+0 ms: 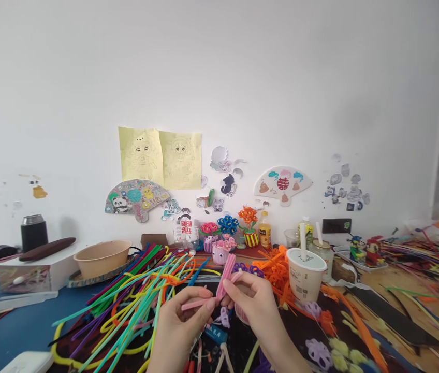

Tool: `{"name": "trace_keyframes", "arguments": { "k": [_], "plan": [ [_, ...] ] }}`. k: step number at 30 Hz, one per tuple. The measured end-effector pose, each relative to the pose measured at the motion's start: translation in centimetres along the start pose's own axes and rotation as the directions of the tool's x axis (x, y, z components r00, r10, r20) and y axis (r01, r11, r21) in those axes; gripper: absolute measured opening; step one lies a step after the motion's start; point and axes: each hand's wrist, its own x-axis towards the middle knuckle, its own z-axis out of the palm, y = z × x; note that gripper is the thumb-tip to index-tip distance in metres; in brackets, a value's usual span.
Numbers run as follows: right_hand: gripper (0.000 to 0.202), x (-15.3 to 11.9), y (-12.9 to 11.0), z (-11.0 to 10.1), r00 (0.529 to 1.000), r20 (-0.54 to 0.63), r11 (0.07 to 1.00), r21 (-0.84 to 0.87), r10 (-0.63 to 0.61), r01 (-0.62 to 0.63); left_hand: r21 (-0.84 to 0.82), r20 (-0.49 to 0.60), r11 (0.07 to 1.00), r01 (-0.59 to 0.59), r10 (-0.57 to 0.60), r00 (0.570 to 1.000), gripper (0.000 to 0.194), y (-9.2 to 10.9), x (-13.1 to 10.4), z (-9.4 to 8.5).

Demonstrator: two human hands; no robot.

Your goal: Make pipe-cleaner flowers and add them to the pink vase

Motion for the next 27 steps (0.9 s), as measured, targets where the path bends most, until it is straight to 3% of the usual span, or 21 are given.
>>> {"name": "trace_keyframes", "arguments": {
  "k": [3, 10, 16, 22, 24, 27],
  "plan": [
    [0.037, 0.0, 0.0, 0.1, 1.0, 0.002, 1.0, 0.011, 0.013, -0.013, -0.036, -0.043, 0.999, -0.02, 0.019, 0.999, 0.033, -0.5, 0.5, -0.2],
    [0.032, -0.2, 0.4, 0.2, 0.995, 0.095, 1.0, 0.0, 0.031, -0.031, -0.039, 0.024, 0.999, -0.028, 0.029, 0.999, 0.032, -1.8, 1.4, -0.9],
    [0.029, -0.5, 0.1, 0.4, 0.993, 0.101, 0.987, -0.155, 0.054, -0.038, 0.143, 0.052, 0.982, -0.123, 0.116, 0.992, 0.029, -1.5, 1.0, -0.9],
    [0.024, -0.6, -0.1, 0.6, 0.989, 0.131, 0.926, -0.362, -0.064, 0.108, 0.21, 0.099, 0.972, -0.103, 0.084, 0.992, 0.028, -1.2, 1.0, -1.0],
    [0.025, -0.6, 0.1, 0.6, 0.989, 0.136, 0.943, -0.318, -0.057, 0.098, 0.187, 0.133, 0.979, -0.08, 0.055, 0.99, 0.03, -1.0, 1.0, -0.9],
    [0.028, -0.3, 0.4, 0.4, 0.99, 0.144, 0.992, -0.122, 0.0, 0.018, 0.124, 0.136, 0.989, -0.075, 0.058, 0.989, 0.029, -0.6, 0.9, -0.7]
  ]
}}
